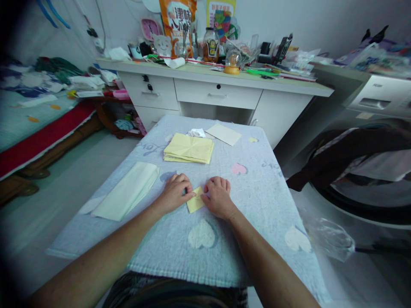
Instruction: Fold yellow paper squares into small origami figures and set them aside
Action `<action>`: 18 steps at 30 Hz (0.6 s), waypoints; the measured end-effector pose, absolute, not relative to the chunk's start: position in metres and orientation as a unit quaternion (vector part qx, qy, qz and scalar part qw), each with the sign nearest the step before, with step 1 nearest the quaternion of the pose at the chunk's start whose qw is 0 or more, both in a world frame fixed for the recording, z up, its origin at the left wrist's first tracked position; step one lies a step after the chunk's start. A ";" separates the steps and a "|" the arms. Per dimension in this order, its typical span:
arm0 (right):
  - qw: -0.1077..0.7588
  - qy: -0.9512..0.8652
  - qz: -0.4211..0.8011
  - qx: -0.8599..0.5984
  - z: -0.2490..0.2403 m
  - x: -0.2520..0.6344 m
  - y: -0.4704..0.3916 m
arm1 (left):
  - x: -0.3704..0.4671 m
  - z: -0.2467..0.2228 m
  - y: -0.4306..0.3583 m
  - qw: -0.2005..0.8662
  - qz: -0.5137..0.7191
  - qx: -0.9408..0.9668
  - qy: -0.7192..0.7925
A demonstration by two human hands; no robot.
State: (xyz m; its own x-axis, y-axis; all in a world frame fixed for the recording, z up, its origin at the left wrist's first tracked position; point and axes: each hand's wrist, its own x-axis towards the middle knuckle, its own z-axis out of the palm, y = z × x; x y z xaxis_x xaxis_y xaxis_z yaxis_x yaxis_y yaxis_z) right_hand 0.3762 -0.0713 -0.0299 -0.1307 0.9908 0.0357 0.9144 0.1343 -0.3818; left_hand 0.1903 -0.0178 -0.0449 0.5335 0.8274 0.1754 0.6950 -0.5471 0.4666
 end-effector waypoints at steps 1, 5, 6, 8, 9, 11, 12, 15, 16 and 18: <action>0.143 -0.737 0.129 -0.648 -0.031 0.374 -0.071 | 0.190 -0.045 -0.018 0.171 0.190 0.859 0.443; 0.139 -0.727 0.100 -0.665 -0.034 0.366 -0.071 | 0.189 -0.045 -0.018 0.167 0.190 0.861 0.442; 0.137 -0.726 0.095 -0.667 -0.034 0.364 -0.072 | 0.189 -0.044 -0.018 0.168 0.190 0.861 0.441; 0.131 -0.727 0.093 -0.667 -0.035 0.363 -0.072 | 0.189 -0.044 -0.018 0.171 0.191 0.860 0.440; 0.127 -0.728 0.096 -0.667 -0.035 0.364 -0.072 | 0.189 -0.043 -0.019 0.174 0.191 0.860 0.440; 0.115 -0.729 0.107 -0.667 -0.036 0.367 -0.072 | 0.190 -0.043 -0.018 0.177 0.191 0.859 0.441; 0.108 -0.729 0.114 -0.666 -0.036 0.369 -0.073 | 0.190 -0.043 -0.018 0.178 0.190 0.859 0.441; 0.089 -0.732 0.133 -0.662 -0.037 0.378 -0.073 | 0.190 -0.044 -0.018 0.181 0.189 0.858 0.443; 0.086 -0.734 0.138 -0.659 -0.036 0.381 -0.074 | 0.189 -0.044 -0.018 0.181 0.190 0.857 0.443; 0.078 -0.739 0.152 -0.652 -0.034 0.386 -0.074 | 0.189 -0.045 -0.018 0.181 0.191 0.857 0.444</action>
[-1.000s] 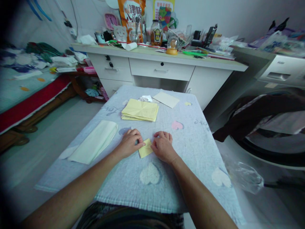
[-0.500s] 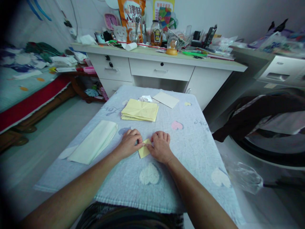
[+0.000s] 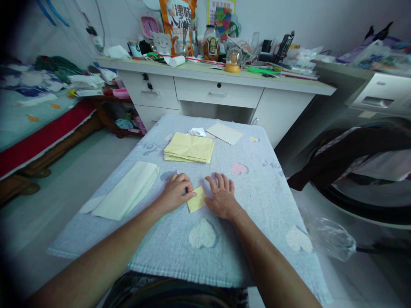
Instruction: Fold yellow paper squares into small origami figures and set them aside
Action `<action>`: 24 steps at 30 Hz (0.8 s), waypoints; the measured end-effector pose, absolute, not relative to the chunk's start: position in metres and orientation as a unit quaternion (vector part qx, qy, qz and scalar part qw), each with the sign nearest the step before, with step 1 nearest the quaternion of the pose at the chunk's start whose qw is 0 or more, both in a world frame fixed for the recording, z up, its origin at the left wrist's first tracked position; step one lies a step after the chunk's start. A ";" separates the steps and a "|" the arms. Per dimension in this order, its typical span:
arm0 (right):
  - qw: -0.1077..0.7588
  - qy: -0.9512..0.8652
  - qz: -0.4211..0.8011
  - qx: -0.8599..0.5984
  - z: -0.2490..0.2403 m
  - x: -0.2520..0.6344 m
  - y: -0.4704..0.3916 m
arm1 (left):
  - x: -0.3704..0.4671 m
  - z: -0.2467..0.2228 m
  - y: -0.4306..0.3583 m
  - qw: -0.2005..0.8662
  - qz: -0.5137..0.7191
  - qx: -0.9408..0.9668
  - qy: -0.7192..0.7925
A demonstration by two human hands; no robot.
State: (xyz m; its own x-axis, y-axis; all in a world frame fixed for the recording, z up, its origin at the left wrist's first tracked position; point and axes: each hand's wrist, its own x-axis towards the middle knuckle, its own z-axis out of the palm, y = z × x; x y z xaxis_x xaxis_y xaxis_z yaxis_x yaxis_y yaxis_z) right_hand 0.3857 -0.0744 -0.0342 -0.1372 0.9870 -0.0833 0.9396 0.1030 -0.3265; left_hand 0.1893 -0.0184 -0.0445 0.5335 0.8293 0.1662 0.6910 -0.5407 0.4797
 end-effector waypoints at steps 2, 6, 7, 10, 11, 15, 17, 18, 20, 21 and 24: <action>0.068 -0.740 0.170 -0.647 -0.031 0.390 -0.075 | 0.189 -0.045 -0.019 0.179 0.191 0.857 0.444; 0.067 -0.744 0.200 -0.634 -0.024 0.398 -0.074 | 0.189 -0.044 -0.019 0.176 0.191 0.856 0.447; 0.078 -0.746 0.203 -0.630 -0.023 0.399 -0.073 | 0.189 -0.044 -0.019 0.175 0.192 0.855 0.449; 0.135 -0.740 0.210 -0.625 -0.022 0.401 -0.071 | 0.190 -0.044 -0.020 0.172 0.191 0.855 0.450; 0.151 -0.737 0.212 -0.624 -0.022 0.400 -0.071 | 0.191 -0.044 -0.020 0.173 0.189 0.857 0.448; 0.168 -0.746 0.191 -0.616 -0.025 0.391 -0.072 | 0.192 -0.041 -0.022 0.184 0.185 0.861 0.436; 0.169 -0.757 0.172 -0.607 -0.026 0.386 -0.074 | 0.193 -0.039 -0.022 0.196 0.190 0.860 0.431; 0.171 -0.763 0.166 -0.601 -0.027 0.384 -0.074 | 0.194 -0.037 -0.023 0.205 0.196 0.858 0.428; 0.176 -0.773 0.162 -0.587 -0.028 0.381 -0.075 | 0.194 -0.035 -0.023 0.238 0.209 0.852 0.417; 0.181 -0.776 0.163 -0.581 -0.028 0.381 -0.075 | 0.195 -0.034 -0.023 0.262 0.217 0.847 0.409; 0.217 -0.775 0.182 -0.565 -0.029 0.381 -0.073 | 0.195 -0.034 -0.024 0.369 0.253 0.811 0.376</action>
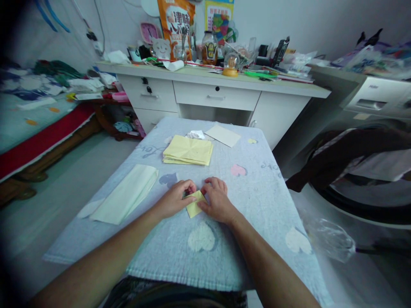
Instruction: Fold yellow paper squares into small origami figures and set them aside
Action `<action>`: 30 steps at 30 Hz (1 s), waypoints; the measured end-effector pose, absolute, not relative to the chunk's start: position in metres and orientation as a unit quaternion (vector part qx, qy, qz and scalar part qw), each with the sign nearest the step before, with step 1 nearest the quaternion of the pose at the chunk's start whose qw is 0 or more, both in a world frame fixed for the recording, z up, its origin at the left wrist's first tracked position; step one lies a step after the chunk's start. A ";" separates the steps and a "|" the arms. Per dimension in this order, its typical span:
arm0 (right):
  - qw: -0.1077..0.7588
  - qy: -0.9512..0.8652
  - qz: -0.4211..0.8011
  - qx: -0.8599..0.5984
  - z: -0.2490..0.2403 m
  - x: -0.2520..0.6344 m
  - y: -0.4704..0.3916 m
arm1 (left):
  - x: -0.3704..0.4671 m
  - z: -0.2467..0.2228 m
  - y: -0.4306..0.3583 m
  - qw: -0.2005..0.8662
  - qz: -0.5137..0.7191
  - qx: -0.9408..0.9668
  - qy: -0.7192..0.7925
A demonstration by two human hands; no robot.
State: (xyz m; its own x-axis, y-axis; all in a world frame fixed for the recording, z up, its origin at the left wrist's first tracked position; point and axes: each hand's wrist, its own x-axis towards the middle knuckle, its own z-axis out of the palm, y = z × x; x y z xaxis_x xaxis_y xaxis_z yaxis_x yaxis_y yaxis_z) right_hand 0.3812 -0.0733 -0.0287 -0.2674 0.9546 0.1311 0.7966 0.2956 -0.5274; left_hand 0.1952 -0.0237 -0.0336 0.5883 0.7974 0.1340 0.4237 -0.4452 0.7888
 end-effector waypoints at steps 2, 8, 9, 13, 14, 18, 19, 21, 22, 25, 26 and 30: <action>0.259 -0.763 0.210 -0.554 -0.029 0.382 -0.072 | 0.196 -0.034 -0.024 0.446 0.282 0.769 0.361; 0.340 -0.728 0.278 -0.525 -0.027 0.380 -0.068 | 0.196 -0.034 -0.025 0.559 0.289 0.696 0.346; 0.345 -0.726 0.284 -0.523 -0.027 0.380 -0.068 | 0.196 -0.032 -0.025 0.567 0.282 0.695 0.342; 0.366 -0.722 0.296 -0.508 -0.027 0.380 -0.068 | 0.195 -0.028 -0.025 0.570 0.268 0.695 0.347; 0.372 -0.721 0.297 -0.504 -0.027 0.380 -0.067 | 0.194 -0.027 -0.025 0.562 0.269 0.697 0.355; 0.386 -0.705 0.316 -0.504 -0.028 0.380 -0.067 | 0.193 -0.030 -0.023 0.553 0.264 0.702 0.363; 0.389 -0.697 0.327 -0.506 -0.028 0.380 -0.067 | 0.193 -0.032 -0.022 0.566 0.259 0.698 0.354; 0.397 -0.669 0.367 -0.509 -0.029 0.379 -0.068 | 0.192 -0.035 -0.022 0.603 0.249 0.683 0.330; 0.406 -0.648 0.397 -0.508 -0.029 0.379 -0.068 | 0.192 -0.036 -0.022 0.623 0.247 0.670 0.319; 0.463 -0.572 0.476 -0.482 -0.029 0.378 -0.069 | 0.191 -0.037 -0.021 0.673 0.268 0.618 0.305; 0.487 -0.552 0.489 -0.467 -0.030 0.378 -0.069 | 0.190 -0.036 -0.020 0.686 0.283 0.597 0.305; 0.519 -0.539 0.509 -0.426 -0.035 0.373 -0.067 | 0.190 -0.033 -0.020 0.700 0.314 0.556 0.320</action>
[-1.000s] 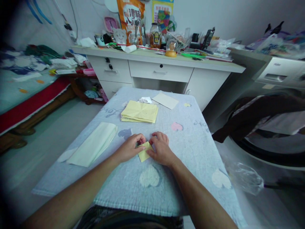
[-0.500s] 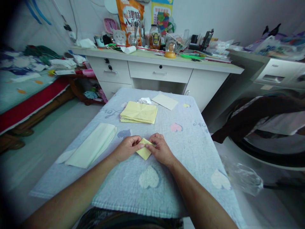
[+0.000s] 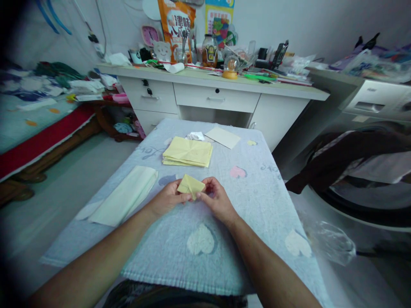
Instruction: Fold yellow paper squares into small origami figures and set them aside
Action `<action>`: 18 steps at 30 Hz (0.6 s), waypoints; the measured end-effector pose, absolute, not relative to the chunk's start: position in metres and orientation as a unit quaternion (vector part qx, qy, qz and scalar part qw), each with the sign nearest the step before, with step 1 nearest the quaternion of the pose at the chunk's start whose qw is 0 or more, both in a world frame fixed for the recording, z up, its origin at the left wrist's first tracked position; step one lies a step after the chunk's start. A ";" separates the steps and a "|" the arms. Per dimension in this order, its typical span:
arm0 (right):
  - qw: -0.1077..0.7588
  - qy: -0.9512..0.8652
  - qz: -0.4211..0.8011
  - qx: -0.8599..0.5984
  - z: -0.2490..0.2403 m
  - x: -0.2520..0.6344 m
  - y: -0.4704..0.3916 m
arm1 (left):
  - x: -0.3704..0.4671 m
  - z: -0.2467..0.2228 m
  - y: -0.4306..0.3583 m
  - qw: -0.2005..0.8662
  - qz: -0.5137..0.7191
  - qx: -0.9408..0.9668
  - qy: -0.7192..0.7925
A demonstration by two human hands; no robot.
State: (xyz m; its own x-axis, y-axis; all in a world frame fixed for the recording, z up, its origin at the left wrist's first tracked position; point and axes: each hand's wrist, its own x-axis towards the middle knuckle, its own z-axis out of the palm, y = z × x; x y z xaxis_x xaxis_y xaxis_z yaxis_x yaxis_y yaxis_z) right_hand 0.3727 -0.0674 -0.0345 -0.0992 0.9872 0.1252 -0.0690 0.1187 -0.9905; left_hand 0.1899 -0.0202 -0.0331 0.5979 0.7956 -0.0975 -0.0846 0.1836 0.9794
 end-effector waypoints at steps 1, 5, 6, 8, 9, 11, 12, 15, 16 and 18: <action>0.509 -0.545 0.516 -0.421 -0.037 0.371 -0.067 | 0.190 -0.032 -0.021 0.699 0.310 0.558 0.323; 0.471 -0.564 0.539 -0.412 -0.043 0.368 -0.066 | 0.194 -0.033 -0.023 0.692 0.293 0.576 0.323; 0.466 -0.572 0.529 -0.420 -0.043 0.368 -0.066 | 0.194 -0.033 -0.024 0.683 0.294 0.586 0.321; 0.462 -0.601 0.471 -0.452 -0.039 0.368 -0.067 | 0.195 -0.034 -0.024 0.637 0.318 0.622 0.326; 0.459 -0.622 0.423 -0.472 -0.036 0.368 -0.068 | 0.194 -0.033 -0.025 0.598 0.339 0.644 0.335; 0.445 -0.675 0.313 -0.498 -0.031 0.369 -0.069 | 0.192 -0.031 -0.025 0.507 0.384 0.684 0.357; 0.432 -0.700 0.261 -0.506 -0.028 0.370 -0.070 | 0.191 -0.029 -0.026 0.465 0.400 0.700 0.366; 0.371 -0.754 0.133 -0.526 -0.026 0.372 -0.071 | 0.188 -0.022 -0.030 0.381 0.402 0.742 0.379; 0.345 -0.765 0.099 -0.535 -0.026 0.372 -0.071 | 0.187 -0.021 -0.031 0.362 0.397 0.752 0.381; 0.294 -0.785 0.042 -0.544 -0.027 0.373 -0.071 | 0.187 -0.020 -0.033 0.337 0.394 0.766 0.380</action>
